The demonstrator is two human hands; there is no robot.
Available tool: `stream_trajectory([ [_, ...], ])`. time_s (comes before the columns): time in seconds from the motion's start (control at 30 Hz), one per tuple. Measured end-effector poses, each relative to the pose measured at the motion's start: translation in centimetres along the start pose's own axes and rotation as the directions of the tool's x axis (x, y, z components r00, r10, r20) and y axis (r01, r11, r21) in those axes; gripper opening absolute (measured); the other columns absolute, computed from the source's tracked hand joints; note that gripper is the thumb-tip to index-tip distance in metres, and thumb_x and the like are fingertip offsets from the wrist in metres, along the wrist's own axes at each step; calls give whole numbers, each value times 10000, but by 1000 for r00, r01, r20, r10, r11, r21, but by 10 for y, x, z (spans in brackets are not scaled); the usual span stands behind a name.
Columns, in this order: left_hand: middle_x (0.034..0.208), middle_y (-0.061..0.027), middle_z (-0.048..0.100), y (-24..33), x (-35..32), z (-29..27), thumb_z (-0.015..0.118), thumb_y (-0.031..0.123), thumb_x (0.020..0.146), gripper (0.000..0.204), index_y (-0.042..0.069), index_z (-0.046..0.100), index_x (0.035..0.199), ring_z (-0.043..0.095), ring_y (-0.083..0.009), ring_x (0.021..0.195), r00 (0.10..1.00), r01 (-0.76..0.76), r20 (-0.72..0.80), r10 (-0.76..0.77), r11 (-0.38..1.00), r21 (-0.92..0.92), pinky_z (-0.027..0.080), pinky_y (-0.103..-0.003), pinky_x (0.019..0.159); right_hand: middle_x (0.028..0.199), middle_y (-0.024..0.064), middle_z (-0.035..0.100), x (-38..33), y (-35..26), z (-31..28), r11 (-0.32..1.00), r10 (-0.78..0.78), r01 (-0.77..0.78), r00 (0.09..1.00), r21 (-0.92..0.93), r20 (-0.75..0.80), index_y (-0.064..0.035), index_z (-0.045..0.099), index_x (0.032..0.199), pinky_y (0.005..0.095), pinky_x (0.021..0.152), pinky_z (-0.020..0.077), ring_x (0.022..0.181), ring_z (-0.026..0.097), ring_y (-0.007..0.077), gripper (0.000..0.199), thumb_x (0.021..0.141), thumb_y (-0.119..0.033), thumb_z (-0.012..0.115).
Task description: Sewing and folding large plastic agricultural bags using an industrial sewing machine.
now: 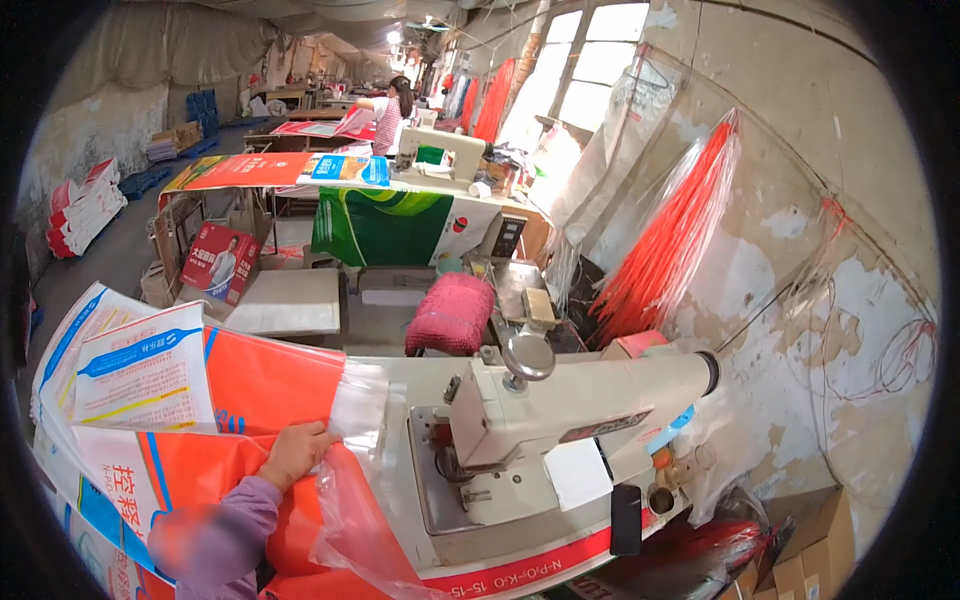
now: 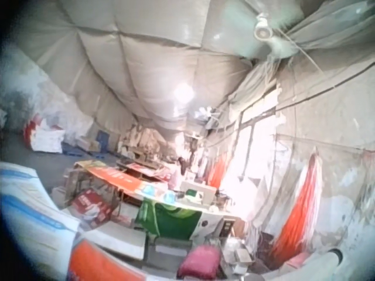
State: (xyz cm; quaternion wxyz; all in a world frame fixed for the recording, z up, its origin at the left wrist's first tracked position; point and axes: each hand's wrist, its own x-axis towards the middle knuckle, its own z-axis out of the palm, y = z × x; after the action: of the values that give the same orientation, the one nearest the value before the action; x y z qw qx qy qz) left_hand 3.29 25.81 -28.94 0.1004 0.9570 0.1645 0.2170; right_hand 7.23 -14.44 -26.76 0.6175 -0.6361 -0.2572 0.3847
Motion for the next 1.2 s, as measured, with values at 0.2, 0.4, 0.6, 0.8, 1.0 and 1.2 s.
stream_trajectory([
  [0.2,652,-84,554,15,28,-19,501,237,902,284,52,624,725,540,-230,600,886,461,323,-332,688,-560,472,-350,640,1234,64,631,-3,17,-41,995,61,-82,947,54,316,-120,586,1309,311,858,498,1000,635,194,413,903,-87,518],
  [0.4,857,-115,730,81,76,-28,528,-142,687,294,12,727,840,693,-209,752,964,7,221,146,821,-570,538,-304,670,1197,141,662,-56,10,-75,900,241,-235,970,367,31,-28,576,1303,275,885,510,1055,648,158,487,821,-48,643],
  [0.6,878,-116,731,129,70,-25,537,-161,668,293,39,725,771,712,-248,813,944,-145,206,256,887,-439,562,-306,695,886,110,711,-118,-18,-94,846,-273,170,952,-506,-138,-41,590,1285,333,637,557,646,686,236,543,746,-77,651],
  [0.8,861,-99,720,129,79,-26,621,-85,680,272,95,747,841,694,-277,772,935,-323,106,339,936,-142,558,-346,671,1032,54,716,-82,25,-107,649,-532,434,846,-625,34,-277,664,1207,326,535,518,631,670,232,597,637,-96,672],
  [1.0,868,-92,708,121,64,-28,644,-18,698,311,160,769,919,663,-279,697,889,-406,188,417,909,-99,537,-377,639,1090,36,702,-88,35,-99,780,-311,196,946,-594,-95,-268,685,1154,335,627,548,762,698,237,447,759,-70,617],
  [1.2,874,-108,703,158,97,-51,616,16,750,360,154,733,1062,661,-270,687,769,-434,426,477,878,-200,531,-390,618,1111,-31,707,-107,5,-103,737,177,-162,983,-656,-44,-261,698,1144,253,716,553,930,697,144,373,808,-129,604],
])
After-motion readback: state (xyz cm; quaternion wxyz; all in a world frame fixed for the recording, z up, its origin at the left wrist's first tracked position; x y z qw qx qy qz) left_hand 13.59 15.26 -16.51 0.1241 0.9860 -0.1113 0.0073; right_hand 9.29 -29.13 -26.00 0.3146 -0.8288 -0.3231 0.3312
